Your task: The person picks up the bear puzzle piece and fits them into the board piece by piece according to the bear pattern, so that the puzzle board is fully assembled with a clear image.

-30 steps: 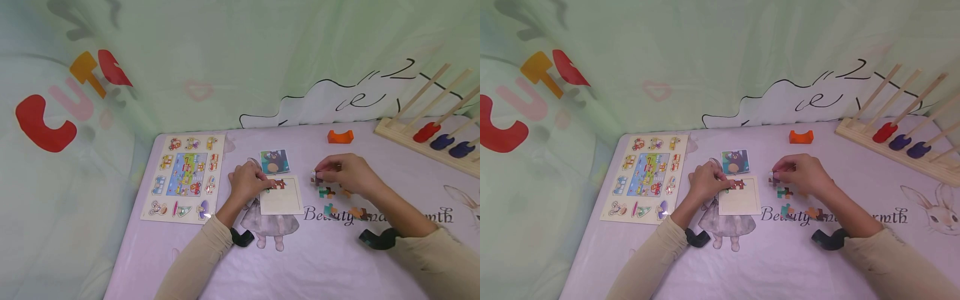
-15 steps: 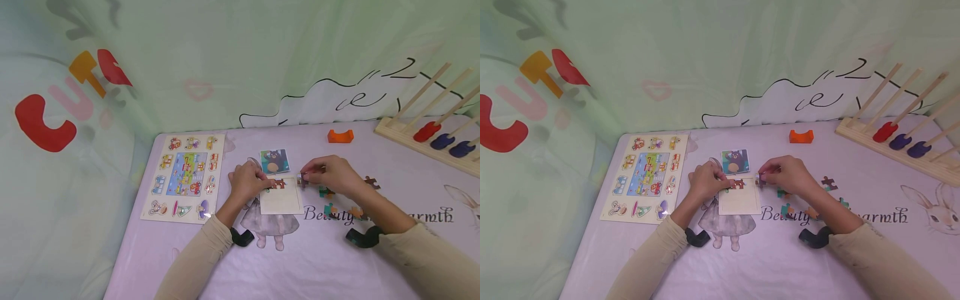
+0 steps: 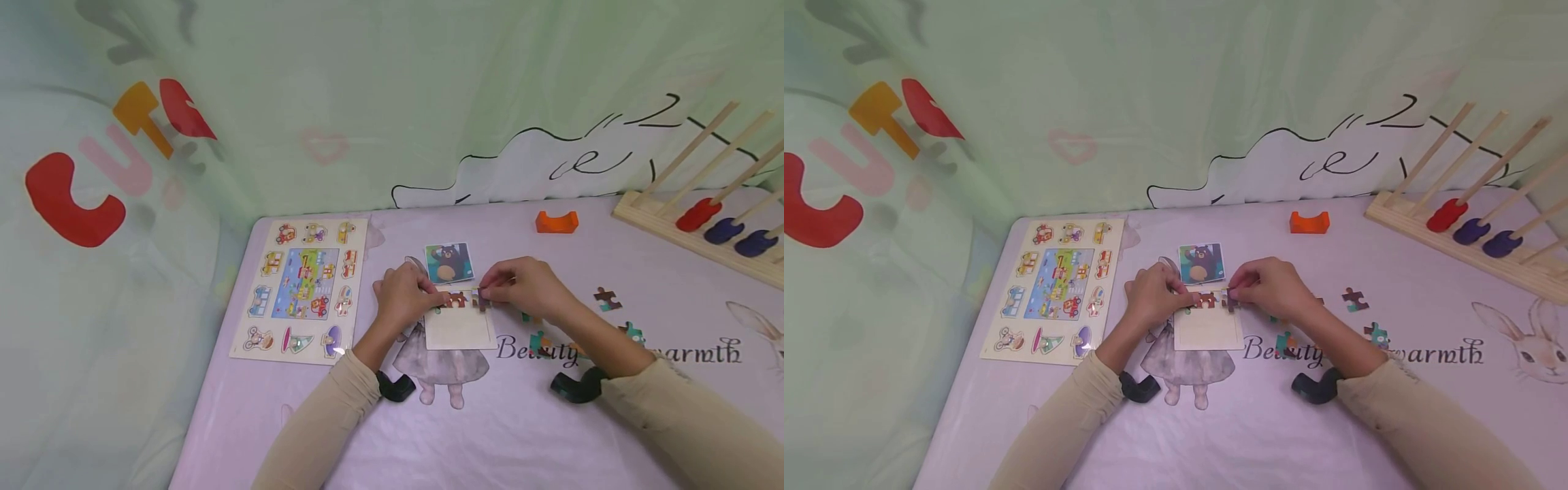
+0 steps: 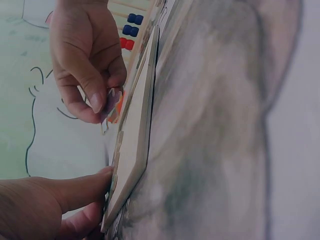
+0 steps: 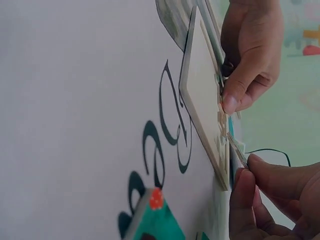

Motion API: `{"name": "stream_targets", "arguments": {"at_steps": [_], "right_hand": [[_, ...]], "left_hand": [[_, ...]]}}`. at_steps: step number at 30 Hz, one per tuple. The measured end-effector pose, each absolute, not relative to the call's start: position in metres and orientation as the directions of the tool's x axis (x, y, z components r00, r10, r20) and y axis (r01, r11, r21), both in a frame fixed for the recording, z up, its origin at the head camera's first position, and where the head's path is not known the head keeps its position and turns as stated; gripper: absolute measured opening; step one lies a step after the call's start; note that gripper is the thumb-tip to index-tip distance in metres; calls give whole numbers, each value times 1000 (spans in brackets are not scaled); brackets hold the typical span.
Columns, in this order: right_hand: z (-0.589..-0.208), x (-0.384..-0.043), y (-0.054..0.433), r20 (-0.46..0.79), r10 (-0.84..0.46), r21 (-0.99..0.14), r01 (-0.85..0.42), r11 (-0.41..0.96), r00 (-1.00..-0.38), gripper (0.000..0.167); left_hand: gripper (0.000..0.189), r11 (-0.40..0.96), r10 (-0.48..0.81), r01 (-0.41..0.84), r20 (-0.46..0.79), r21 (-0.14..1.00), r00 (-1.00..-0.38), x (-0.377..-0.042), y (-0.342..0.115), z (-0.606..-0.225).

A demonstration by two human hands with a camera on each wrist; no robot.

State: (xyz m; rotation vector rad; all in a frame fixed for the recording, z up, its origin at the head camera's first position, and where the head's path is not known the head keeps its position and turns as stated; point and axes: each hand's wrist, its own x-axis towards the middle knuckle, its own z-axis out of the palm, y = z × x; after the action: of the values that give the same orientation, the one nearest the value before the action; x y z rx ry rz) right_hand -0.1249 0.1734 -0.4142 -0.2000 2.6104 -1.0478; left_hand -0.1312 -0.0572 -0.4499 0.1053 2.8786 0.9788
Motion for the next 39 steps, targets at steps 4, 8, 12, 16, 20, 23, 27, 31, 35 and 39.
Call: {"name": "stream_targets", "arguments": {"at_steps": [4, 8, 12, 16, 20, 23, 27, 31, 35, 39], "right_hand": [[-418, -126, 170, -250, -241, -693, -1, 721, -938, 15], [-420, -127, 167, -262, -237, -693, 12, 721, -936, 15], [-423, -129, 165, -255, -235, -690, 7, 724, -938, 14], [-424, -130, 163, -245, -234, -686, -2, 727, -941, 13], [-424, -131, 162, -244, -228, -678, -3, 735, -943, 12], [-424, -131, 161, -247, -225, -676, 1, 737, -942, 13], [-424, -132, 158, -237, -227, -675, -8, 738, -945, 14], [-424, -132, 157, -230, -215, -661, -10, 750, -949, 14], [-423, -134, 155, -226, -203, -643, -10, 766, -953, 14], [-424, -135, 155, -215, -193, -629, -15, 777, -957, 13]], "left_hand": [[31, 794, 96, 31, -76, 607, -992, -131, -57, -449], [29, 797, 96, 29, -79, 603, -992, -131, -57, -448], [29, 795, 95, 28, -79, 606, -992, -131, -57, -448], [29, 795, 95, 31, -75, 606, -993, -131, -57, -448], [29, 798, 94, 29, -77, 602, -993, -131, -57, -448], [29, 797, 96, 30, -78, 604, -992, -131, -57, -448], [30, 796, 102, 37, -74, 604, -992, -131, -58, -449], [30, 795, 99, 36, -71, 605, -993, -131, -58, -449], [28, 797, 95, 32, -72, 604, -993, -131, -57, -449], [28, 801, 96, 30, -78, 598, -992, -132, -56, -449]]}}
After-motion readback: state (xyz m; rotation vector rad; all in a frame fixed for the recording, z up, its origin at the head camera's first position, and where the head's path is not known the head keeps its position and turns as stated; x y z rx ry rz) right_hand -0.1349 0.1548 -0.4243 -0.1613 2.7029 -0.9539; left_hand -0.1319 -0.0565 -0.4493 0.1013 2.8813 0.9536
